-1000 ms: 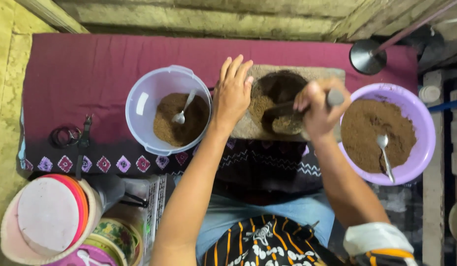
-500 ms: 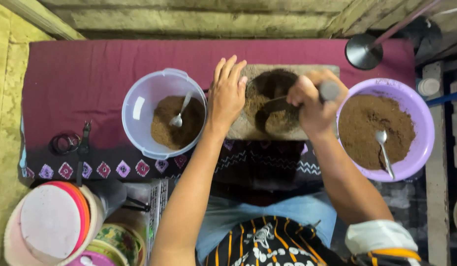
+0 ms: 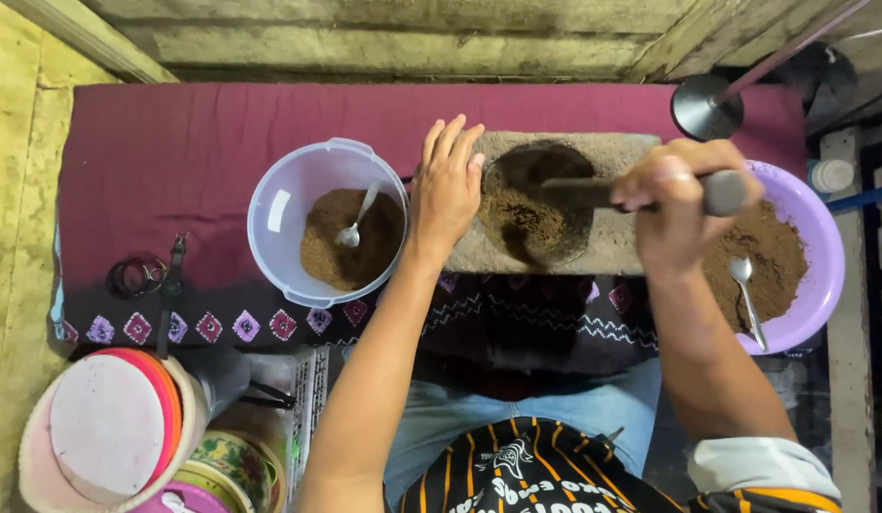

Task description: Grinding a brown powdery substance in a stone mortar using a pestle and transferring it between bowls with a spoon.

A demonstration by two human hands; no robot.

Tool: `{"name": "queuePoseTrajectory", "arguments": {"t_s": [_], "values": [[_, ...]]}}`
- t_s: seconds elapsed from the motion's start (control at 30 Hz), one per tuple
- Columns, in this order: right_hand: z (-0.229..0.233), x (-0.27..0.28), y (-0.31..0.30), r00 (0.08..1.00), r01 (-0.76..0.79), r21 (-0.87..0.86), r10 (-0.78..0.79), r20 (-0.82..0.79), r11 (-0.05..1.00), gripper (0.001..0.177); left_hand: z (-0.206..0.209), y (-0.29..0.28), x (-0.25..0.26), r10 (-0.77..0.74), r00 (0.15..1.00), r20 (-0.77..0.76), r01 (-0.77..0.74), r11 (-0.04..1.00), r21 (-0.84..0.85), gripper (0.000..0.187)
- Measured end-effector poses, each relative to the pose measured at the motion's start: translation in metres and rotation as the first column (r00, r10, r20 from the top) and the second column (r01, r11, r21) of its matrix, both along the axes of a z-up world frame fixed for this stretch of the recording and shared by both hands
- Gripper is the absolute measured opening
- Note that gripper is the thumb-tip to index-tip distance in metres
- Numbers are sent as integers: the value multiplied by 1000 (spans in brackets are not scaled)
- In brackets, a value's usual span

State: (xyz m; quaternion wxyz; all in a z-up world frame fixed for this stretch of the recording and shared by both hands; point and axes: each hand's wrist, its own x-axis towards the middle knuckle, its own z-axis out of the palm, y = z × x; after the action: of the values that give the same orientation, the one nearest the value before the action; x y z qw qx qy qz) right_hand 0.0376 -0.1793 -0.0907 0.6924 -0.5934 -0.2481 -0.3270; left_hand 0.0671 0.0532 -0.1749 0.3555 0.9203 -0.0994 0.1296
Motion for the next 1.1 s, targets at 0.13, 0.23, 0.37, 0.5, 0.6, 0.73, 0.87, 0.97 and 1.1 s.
{"name": "queuePoseTrajectory", "arguments": {"t_s": [0.13,0.23,0.37,0.5,0.6,0.73,0.87,0.97,1.1], "values": [[-10,4,9,992,47,57,-40,-123,997,25,-8,1,0,0,1000,-2,0,1000,15,38],[-29,10,24,992,89,-99,-97,-79,991,33,-16,1,3,0,1000,25,-1,998,62,37],[-2,3,9,990,83,-128,-96,-99,988,36,-12,4,-3,2,1000,5,-2,999,42,36],[17,4,-15,998,3,36,0,-66,999,30,-5,2,-2,-3,1000,-8,3,1000,30,37],[-13,16,4,986,127,-188,-145,-85,974,37,-4,2,-2,-4,1000,-15,5,999,35,36],[-43,23,12,987,-18,31,22,-157,999,34,-8,3,-2,7,1000,2,-8,999,49,37],[-8,19,-1,998,47,-43,-49,-49,998,33,-10,3,0,3,1000,-12,-3,999,33,36],[-2,24,4,996,90,-61,-91,-13,994,34,-12,2,2,-3,1000,7,2,998,60,37],[-49,29,30,993,-22,15,23,-120,1000,34,-10,4,1,-2,1000,9,1,998,66,37]]}}
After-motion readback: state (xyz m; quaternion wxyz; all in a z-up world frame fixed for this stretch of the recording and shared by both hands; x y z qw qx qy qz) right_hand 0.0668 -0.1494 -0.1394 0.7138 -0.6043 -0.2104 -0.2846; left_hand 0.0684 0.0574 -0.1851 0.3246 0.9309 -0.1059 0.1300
